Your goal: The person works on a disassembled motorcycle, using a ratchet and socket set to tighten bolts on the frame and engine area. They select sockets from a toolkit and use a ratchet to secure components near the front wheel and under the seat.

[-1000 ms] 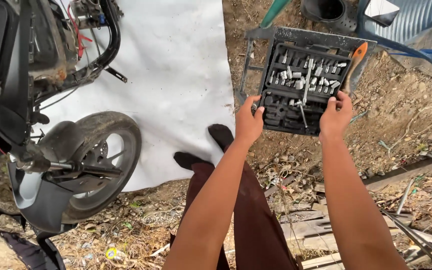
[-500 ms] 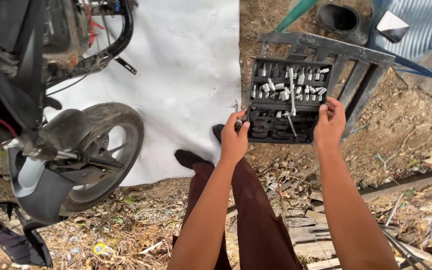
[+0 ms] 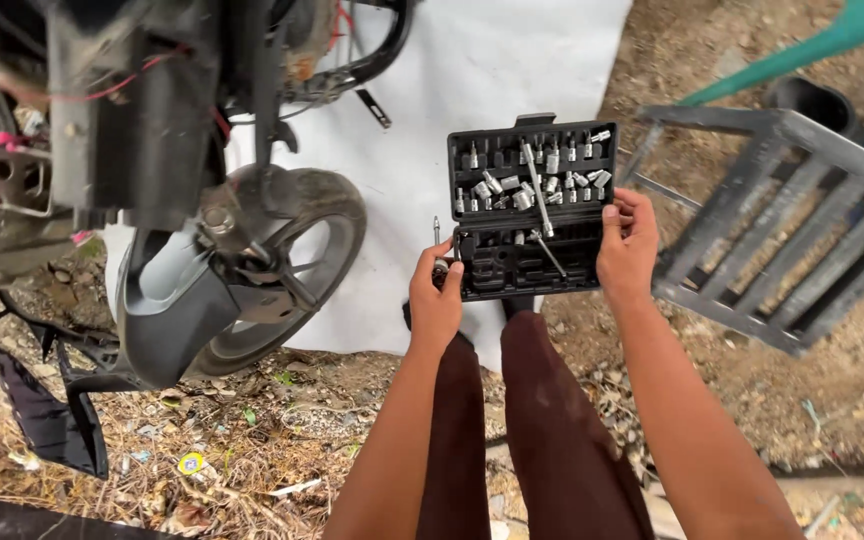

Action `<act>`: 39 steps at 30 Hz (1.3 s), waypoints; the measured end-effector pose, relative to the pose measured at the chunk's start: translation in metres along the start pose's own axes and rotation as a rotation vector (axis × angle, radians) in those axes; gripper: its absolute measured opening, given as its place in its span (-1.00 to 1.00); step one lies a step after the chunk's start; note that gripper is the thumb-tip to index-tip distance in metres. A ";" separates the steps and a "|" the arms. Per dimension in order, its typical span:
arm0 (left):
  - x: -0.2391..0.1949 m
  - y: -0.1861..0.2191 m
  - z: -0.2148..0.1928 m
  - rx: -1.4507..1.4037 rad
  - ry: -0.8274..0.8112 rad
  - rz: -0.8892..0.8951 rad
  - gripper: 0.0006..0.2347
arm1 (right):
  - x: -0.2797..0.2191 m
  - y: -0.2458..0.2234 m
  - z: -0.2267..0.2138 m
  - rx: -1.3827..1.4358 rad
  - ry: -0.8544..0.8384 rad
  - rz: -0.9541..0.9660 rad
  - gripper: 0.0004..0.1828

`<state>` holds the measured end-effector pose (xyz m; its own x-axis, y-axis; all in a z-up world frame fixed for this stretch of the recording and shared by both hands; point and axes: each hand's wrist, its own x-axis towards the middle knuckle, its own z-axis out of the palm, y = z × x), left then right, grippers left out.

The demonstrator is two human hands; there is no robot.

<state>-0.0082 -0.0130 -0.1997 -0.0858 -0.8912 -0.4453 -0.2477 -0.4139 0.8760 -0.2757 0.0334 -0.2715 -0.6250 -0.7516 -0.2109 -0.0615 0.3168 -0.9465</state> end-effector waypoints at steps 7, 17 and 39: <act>0.055 -0.077 -0.054 0.030 0.092 -0.053 -0.74 | 0.028 0.064 0.097 -0.055 -0.125 -0.100 -0.77; 0.140 -0.224 -0.061 0.022 0.095 0.121 -0.77 | 0.089 0.190 0.187 -0.121 -0.252 -0.143 -0.75; 0.171 -0.365 -0.087 0.538 -0.107 0.522 -0.67 | 0.114 0.296 0.217 -0.367 -0.416 -0.350 -0.82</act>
<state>0.1511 -0.0305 -0.5792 -0.4074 -0.9125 -0.0374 -0.5840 0.2289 0.7788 -0.1964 -0.0839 -0.6284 -0.1716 -0.9838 -0.0519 -0.5139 0.1343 -0.8473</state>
